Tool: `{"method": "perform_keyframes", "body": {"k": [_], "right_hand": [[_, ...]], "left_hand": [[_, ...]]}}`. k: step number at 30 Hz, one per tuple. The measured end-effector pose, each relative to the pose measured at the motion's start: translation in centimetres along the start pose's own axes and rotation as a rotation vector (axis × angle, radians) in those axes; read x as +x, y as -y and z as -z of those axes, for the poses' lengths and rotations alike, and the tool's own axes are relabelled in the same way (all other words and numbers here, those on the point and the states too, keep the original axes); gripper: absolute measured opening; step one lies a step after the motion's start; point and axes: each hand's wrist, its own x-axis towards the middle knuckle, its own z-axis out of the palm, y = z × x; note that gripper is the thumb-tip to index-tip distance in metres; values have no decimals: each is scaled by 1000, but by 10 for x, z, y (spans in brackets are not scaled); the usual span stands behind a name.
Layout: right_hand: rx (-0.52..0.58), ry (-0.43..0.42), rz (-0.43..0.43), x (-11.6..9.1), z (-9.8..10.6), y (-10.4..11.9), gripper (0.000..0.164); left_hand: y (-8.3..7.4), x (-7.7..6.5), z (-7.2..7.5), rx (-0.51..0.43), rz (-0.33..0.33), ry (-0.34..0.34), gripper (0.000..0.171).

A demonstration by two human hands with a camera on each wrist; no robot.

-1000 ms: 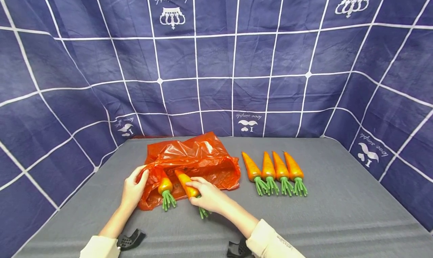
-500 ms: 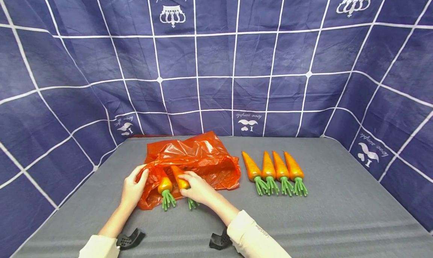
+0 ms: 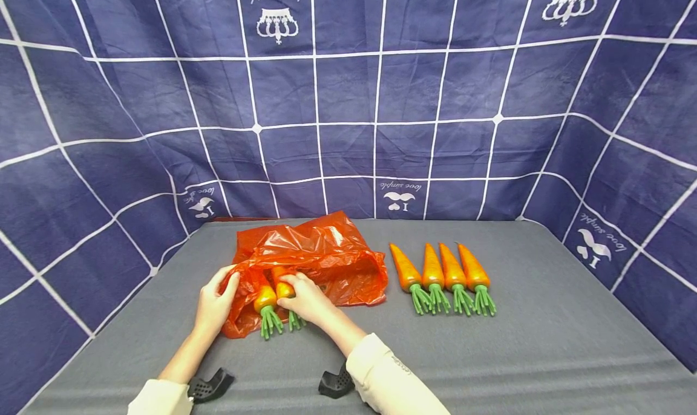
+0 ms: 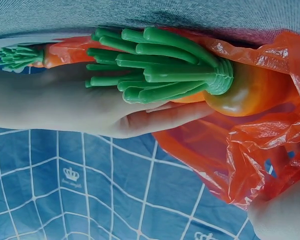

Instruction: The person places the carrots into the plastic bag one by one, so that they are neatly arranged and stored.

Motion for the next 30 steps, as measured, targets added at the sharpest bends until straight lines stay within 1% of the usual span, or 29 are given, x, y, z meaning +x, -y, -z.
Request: {"method": "perform_keyframes", "body": {"k": [6, 13, 17, 21, 23, 30], "right_hand": [[13, 21, -6, -1, -2, 0, 47], [18, 9, -19, -3, -2, 2, 47], [-11, 17, -26, -6, 3, 11, 48], [-50, 36, -5, -10, 9, 19, 47], [-53, 45, 8, -13, 13, 22, 47], [-67, 46, 31, -21, 25, 23, 47]], "left_hand": [[-1, -1, 2, -3, 2, 4, 17], [-3, -2, 3, -12, 16, 16, 17], [-3, -1, 3, -6, 10, 11, 17], [-1, -2, 3, 3, -1, 0, 17], [0, -2, 2, 10, 0, -1, 17], [-2, -1, 2, 33, 28, 10, 18]]}}
